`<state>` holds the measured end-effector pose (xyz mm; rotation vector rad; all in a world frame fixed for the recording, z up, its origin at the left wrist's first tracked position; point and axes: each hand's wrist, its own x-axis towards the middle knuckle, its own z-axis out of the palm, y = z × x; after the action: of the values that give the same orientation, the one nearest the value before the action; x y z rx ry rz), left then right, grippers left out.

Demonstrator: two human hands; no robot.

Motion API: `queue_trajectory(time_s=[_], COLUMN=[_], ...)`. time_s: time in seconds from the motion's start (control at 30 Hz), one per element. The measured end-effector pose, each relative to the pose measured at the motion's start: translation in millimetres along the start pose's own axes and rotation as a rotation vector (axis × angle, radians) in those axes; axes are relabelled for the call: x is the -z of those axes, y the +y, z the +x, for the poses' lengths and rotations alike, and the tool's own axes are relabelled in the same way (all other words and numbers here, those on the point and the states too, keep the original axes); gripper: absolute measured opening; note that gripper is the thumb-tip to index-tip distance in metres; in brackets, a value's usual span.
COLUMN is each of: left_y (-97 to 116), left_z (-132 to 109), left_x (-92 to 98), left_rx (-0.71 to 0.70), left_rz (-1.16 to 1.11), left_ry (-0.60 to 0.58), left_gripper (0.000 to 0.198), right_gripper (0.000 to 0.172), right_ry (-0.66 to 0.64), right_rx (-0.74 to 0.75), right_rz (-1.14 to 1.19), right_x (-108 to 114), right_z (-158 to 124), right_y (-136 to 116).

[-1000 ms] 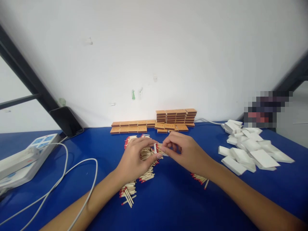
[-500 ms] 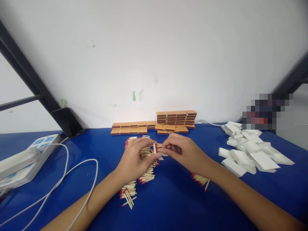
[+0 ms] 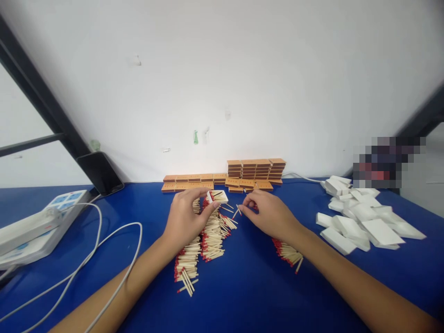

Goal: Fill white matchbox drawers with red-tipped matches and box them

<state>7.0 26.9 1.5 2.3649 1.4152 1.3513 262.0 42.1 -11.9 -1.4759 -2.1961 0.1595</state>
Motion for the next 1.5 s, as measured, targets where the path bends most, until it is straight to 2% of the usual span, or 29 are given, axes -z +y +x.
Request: queue_trajectory(time_s=[0.07,0.17,0.3,0.47,0.63,0.73,1.0,1.13,1.33,1.43,1.5], left_y=[0.9,2.1,1.7,1.8,1.7,0.5,0.9,0.9,0.3,-0.4,-0.3], left_z=[-0.2,-0.4,-0.5,0.1,-0.4,-1.1,-2.3,-2.2,-1.6,-1.5,-2.0], left_x=[-0.1,0.1,-0.1,0.3,0.5,-0.2,0.0,0.4,0.5,0.3,-0.3], left_rx=[-0.013,-0.050,-0.083,-0.101,-0.123,-0.126,-0.127,-0.129,-0.133,-0.133,-0.134], left_rz=[0.019,0.031,0.044,0.049,0.061,0.072,0.090,0.098,0.097,0.099,0.087], left_ry=[-0.001,0.006,0.006,0.006,0.006,-0.002,-0.026,-0.029,-0.033,-0.038,-0.045], left_gripper=[0.032,0.032,0.031,0.030,0.030,0.030,0.030,0.030,0.029,0.029,0.030], right_gripper=[0.012,0.024,0.009,0.015,0.016,0.006,0.008,0.003,0.016,0.018,0.018], right_ry=[-0.021,-0.093,-0.135,-0.181,-0.201,-0.177,-0.176,-0.150,-0.171,-0.119,-0.026], right_rx=[0.066,0.194,0.200,0.254,0.285,0.292,0.273,0.277,0.274,0.272,0.277], right_rz=[-0.018,0.021,0.023,-0.025,-0.060,-0.045,-0.022,0.001,-0.019,-0.002,0.033], right_x=[-5.4,-9.9,-7.4,0.1,-3.1,-4.6,-1.7,-3.5,-5.8,4.2,14.4], right_z=[3.2,6.8,8.3,3.5,0.9,2.2,3.6,3.4,2.9,3.2,3.0], right_y=[6.1,15.8,24.4,23.2,10.5,5.7,8.0,10.3,12.8,14.6,13.2])
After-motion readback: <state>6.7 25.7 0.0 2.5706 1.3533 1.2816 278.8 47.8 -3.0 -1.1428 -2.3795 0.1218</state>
